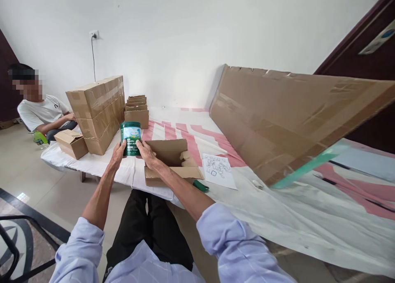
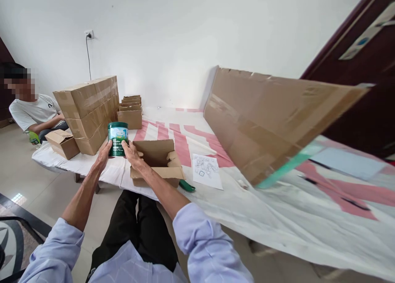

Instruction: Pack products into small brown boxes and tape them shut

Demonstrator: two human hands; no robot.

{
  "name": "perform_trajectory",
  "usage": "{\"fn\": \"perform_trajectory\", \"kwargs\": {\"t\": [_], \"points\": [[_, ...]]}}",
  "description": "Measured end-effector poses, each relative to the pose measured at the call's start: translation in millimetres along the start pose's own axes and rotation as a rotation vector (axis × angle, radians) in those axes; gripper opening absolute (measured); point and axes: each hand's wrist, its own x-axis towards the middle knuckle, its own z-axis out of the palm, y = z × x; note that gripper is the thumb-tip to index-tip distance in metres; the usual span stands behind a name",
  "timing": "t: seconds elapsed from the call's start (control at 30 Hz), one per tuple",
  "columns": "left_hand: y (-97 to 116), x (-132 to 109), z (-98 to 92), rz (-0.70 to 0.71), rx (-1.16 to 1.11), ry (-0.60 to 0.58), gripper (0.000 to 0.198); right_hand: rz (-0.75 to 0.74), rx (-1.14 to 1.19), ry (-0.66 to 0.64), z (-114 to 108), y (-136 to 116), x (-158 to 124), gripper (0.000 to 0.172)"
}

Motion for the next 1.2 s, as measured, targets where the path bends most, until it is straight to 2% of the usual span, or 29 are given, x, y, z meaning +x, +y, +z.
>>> {"fn": "perform_trajectory", "kwargs": {"t": [0.17,0.37,0.6,0.77,1.07,1.2], "points": [[-15,10,2.5,-0.079,0.013,0.033,0.087,0.01,0.015,0.032,5,13,10,0.054],[-11,9,2.5,-0.071,0.032,0.021,0.081,-0.007,0.061,0.058,8,18,15,0.052],[7,-1,8.4,0.02,0.026,-0.014,0.077,-0.096,0.062,0.082,-1,17,8,0.053],[23,-4,14.6,0.146,0.017,-0.036,0.074,-0.206,0.069,0.093,-6,9,9,0.06],[56,-9,25.7,0.337,0.038,-0.071,0.066,-0.438,0.101,0.066,-16,-23,-4,0.082],[72,-15,29.7,0.46,0.043,-0.101,0.064,-0.557,0.08,0.062,-20,-37,-15,0.085]]}}
